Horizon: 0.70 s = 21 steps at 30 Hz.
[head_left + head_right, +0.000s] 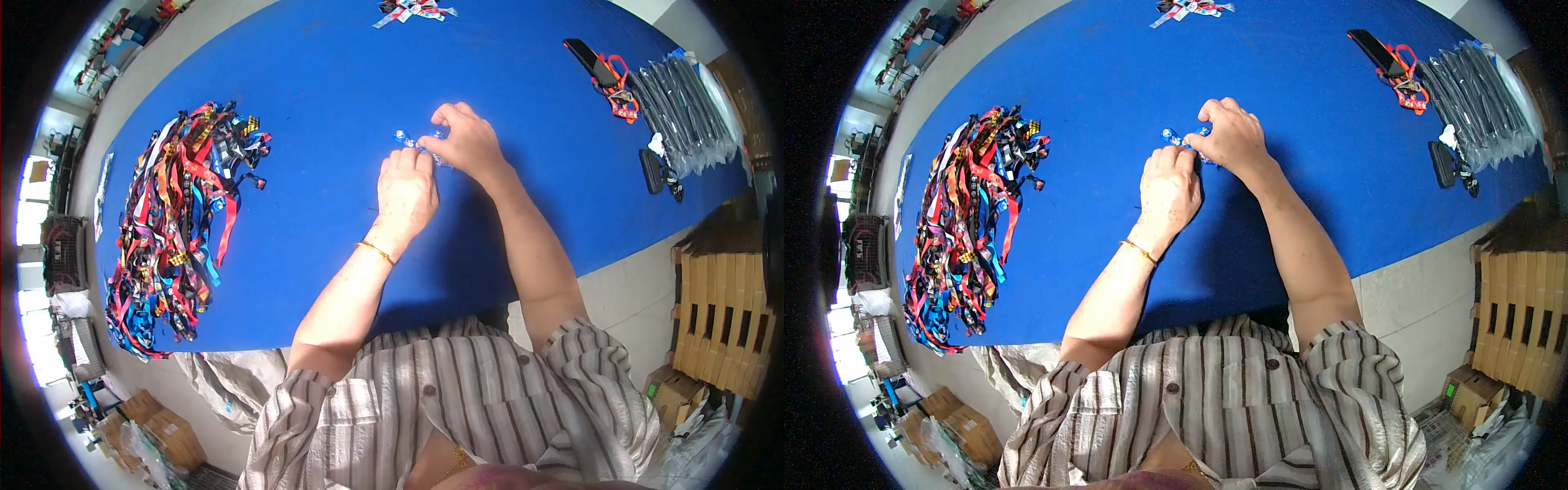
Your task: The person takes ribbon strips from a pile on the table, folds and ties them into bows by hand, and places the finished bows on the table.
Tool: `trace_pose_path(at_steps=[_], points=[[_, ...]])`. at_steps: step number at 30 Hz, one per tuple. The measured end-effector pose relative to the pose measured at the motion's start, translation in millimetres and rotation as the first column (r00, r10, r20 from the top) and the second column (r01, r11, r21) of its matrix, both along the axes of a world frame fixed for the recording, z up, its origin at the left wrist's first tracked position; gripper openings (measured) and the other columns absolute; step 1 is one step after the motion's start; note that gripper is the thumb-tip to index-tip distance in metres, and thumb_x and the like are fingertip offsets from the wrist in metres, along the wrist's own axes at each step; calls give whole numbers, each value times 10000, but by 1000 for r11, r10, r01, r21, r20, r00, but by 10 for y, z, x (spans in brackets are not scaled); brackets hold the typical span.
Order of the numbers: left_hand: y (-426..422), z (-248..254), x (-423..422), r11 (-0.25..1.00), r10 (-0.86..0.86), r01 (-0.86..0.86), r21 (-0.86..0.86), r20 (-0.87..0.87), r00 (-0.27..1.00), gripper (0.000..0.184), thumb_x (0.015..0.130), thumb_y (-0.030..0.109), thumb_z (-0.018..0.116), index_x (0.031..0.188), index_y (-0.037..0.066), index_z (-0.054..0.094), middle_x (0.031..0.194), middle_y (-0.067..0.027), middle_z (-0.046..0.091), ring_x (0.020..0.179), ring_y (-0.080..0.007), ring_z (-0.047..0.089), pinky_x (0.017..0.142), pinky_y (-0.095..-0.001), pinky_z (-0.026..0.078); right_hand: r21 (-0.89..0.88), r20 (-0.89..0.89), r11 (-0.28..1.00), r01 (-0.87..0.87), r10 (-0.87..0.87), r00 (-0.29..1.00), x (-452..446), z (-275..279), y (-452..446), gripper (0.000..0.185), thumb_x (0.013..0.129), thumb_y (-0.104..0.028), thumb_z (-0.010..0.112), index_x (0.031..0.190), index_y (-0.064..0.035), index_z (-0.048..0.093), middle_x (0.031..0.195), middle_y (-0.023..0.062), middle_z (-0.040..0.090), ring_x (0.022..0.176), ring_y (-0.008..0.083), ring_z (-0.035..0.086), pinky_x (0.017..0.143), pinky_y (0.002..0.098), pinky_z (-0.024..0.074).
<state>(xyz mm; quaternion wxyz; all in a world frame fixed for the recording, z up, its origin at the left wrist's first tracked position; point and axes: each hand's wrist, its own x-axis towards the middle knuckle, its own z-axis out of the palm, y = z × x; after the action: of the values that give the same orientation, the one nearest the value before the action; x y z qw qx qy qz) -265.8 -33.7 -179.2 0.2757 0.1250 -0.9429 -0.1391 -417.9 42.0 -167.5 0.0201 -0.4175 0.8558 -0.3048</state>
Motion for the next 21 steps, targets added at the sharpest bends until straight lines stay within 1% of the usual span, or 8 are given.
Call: trace_pose_path(at_steps=[4,5,8,10,12,13,16,21], points=[[0,-25,-13,998,48,-45,49,-62,997,287,838,19,645,1123,-18,634,1170,-212,631,1047,-381,608,935,-468,488,-7,-6,1000,-1,1,1000,9,-14,10,461,736,-388,831,1077,-116,682,1102,108,657,1057,314,646,917,463,486],[17,-17,-10,996,61,-57,69,-51,997,311,854,20,634,1162,-19,626,1238,-225,616,1100,-382,599,964,-470,479,1,-2,1000,2,-2,1000,6,-17,15,464,740,-389,832,1081,-115,682,1104,110,657,1059,314,646,921,462,485],[-1,-75,-42,997,64,-60,54,-83,994,335,866,23,633,1199,-19,618,1258,-223,616,1111,-382,596,967,-467,477,15,6,1000,6,-6,1000,-9,-16,20,468,750,-396,835,1090,-112,682,1109,113,657,1065,312,646,931,460,485],[-17,-105,-30,995,97,-97,7,-3,995,366,893,73,632,1248,-10,599,1318,-220,612,1163,-379,591,1002,-478,457,19,15,1000,2,-2,1000,-7,-15,26,468,754,-402,837,1088,-112,684,1108,114,658,1066,310,647,934,460,485],[-34,-124,-29,989,135,-132,-66,45,990,381,907,103,630,1270,-5,592,1347,-218,609,1197,-376,583,1022,-490,442,28,-9,1000,13,-13,1000,5,-3,24,450,763,-376,829,1093,-107,682,1105,95,665,1020,291,665,907,436,498],[-39,-114,-25,988,148,-144,-61,67,987,401,932,163,616,1295,-3,586,1380,-210,603,1253,-376,563,1054,-526,416,34,-20,999,19,-18,1000,7,-3,27,442,767,-363,825,1096,-105,681,1104,86,668,996,282,674,894,425,504],[-55,-69,-13,983,165,-155,-97,110,980,422,938,192,607,1312,-3,585,1397,-203,595,1312,-385,532,1111,-556,375,14,-54,1000,19,-18,998,-6,-44,16,445,758,-363,836,1089,-108,682,1086,83,672,977,277,679,885,427,508],[-37,-75,-9,975,220,-218,-30,135,966,441,931,220,591,1311,-3,583,1421,-221,571,1369,-407,487,1169,-600,299,-10,-56,1000,14,-14,998,2,-50,24,447,754,-376,841,1079,-113,683,1081,78,677,969,269,681,883,426,508]])
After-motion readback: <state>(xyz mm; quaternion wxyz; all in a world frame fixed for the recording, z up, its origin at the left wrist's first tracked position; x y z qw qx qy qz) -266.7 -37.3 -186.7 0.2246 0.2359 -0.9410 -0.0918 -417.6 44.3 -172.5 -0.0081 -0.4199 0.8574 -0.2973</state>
